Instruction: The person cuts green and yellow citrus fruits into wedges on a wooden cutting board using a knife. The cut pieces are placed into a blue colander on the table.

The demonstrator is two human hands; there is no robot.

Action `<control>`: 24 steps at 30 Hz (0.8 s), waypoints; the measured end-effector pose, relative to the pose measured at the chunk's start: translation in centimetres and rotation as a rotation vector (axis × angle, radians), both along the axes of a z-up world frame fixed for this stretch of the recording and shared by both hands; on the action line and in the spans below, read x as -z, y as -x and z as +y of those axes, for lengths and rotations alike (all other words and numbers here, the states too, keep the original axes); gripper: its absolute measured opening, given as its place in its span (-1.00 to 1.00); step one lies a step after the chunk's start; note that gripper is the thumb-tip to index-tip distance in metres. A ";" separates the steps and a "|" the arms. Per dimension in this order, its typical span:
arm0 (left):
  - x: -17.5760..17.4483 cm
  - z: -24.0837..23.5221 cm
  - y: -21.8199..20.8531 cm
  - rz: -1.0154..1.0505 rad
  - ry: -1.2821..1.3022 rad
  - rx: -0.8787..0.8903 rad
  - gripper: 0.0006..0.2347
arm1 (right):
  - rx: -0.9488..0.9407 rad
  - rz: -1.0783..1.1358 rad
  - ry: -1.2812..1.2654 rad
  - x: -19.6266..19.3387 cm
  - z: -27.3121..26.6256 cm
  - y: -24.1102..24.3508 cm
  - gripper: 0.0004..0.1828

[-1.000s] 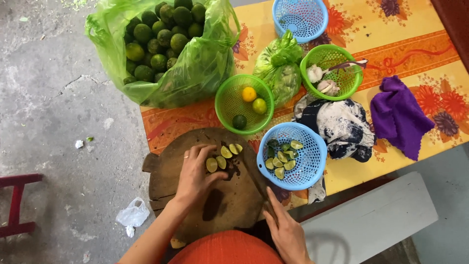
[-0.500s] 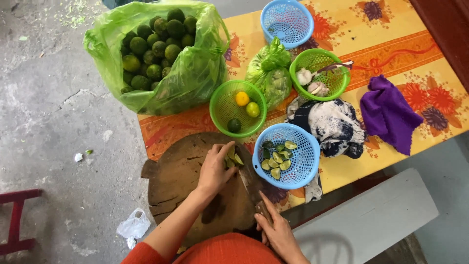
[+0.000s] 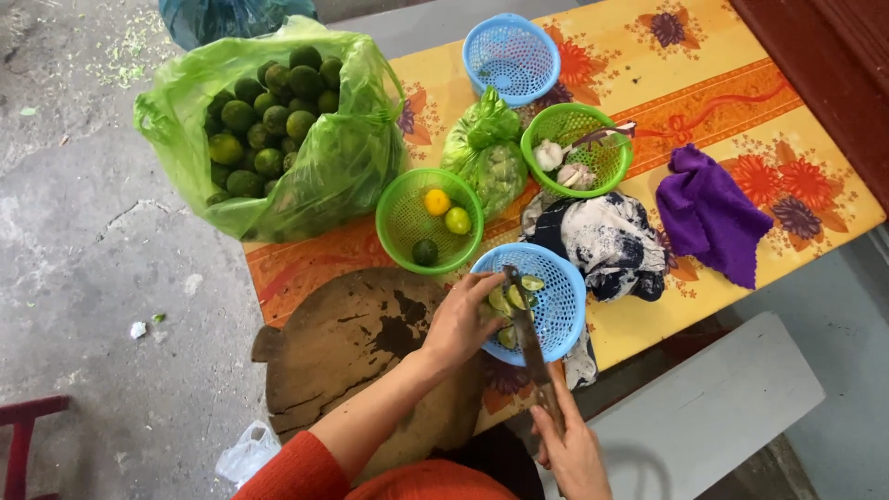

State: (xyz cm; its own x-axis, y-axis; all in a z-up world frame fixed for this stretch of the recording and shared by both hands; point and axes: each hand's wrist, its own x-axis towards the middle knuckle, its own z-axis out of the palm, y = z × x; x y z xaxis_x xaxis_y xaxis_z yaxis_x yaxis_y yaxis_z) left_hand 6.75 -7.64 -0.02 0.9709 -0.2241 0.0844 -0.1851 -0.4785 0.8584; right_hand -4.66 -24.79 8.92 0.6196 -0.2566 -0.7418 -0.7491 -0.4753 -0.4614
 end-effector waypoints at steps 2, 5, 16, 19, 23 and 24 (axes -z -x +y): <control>-2.7 1.2 -1.3 0.018 -0.045 -0.049 -0.49 | -0.002 -0.026 0.054 -0.5 -0.2 -0.2 -0.27; -1.9 3.9 -4.4 -0.050 -0.237 -0.191 -0.62 | 0.022 -0.082 0.116 -0.8 -0.6 -0.1 -0.28; 2.6 8.0 -8.5 0.213 -0.705 -0.085 -0.64 | -0.309 -0.177 0.604 3.2 -1.5 1.3 -0.33; -2.5 8.6 -5.2 0.241 0.027 -0.233 -0.63 | -0.213 -0.146 0.548 1.9 -1.0 0.6 -0.35; -4.6 10.1 -1.1 0.705 0.974 -0.305 -0.66 | -0.132 -0.259 0.483 1.3 -1.4 0.5 -0.34; -3.9 10.6 -0.1 0.781 1.217 -0.309 -0.72 | -0.096 -0.375 0.427 1.4 -1.5 0.6 -0.34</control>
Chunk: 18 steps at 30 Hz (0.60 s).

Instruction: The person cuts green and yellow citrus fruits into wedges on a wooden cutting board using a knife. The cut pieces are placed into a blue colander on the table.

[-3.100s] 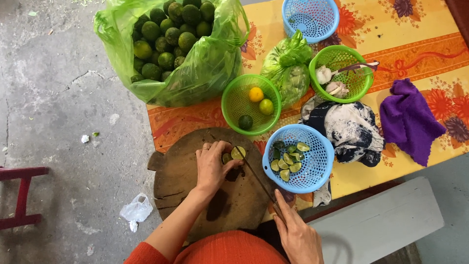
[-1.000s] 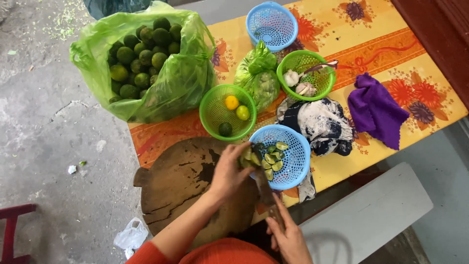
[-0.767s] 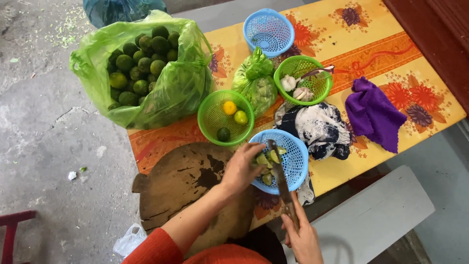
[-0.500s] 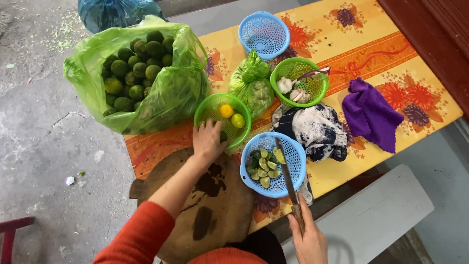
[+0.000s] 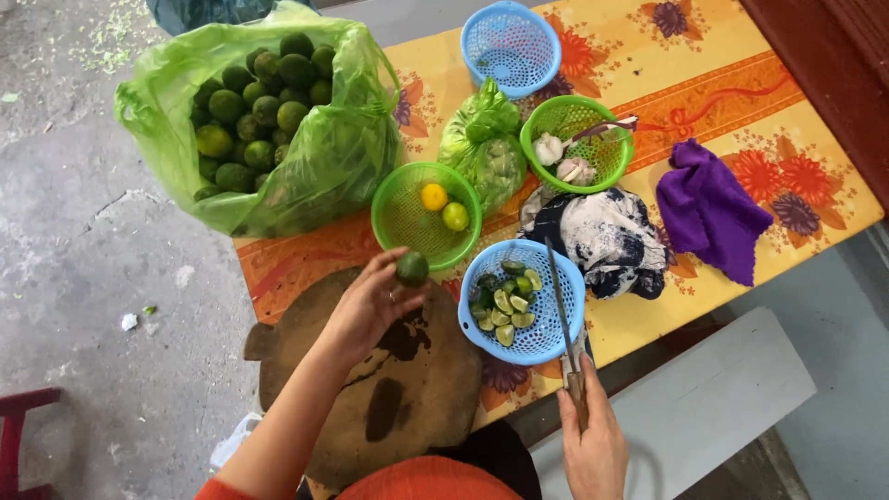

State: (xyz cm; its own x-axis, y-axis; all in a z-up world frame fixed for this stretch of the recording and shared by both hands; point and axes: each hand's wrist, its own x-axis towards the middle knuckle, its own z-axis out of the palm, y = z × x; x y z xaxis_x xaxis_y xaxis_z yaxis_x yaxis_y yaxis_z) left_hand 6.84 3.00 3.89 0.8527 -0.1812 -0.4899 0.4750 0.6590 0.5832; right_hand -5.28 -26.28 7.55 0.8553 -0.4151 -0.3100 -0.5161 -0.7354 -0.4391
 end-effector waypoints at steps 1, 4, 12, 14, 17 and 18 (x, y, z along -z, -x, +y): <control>0.3 0.1 1.1 0.002 -0.002 -0.008 -0.72 | -0.008 0.002 -0.002 -0.2 0.2 0.0 -0.34; 1.7 0.4 4.0 0.062 0.174 -0.055 -0.54 | -0.073 -0.056 -0.161 -0.6 1.0 -0.2 -0.31; 2.2 1.3 8.8 0.050 0.371 -0.086 -0.56 | -0.541 -0.168 -0.175 3.0 3.7 1.5 -0.35; 2.3 1.7 9.3 0.026 0.392 -0.105 -0.56 | -0.574 -0.121 -0.181 3.2 4.0 1.5 -0.34; 2.3 2.1 9.9 0.012 0.328 -0.107 -0.54 | -0.617 -0.067 -0.172 3.6 4.0 1.6 -0.33; 2.3 2.2 10.0 0.021 0.243 -0.095 -0.52 | -0.633 -0.060 -0.160 3.8 3.9 1.7 -0.33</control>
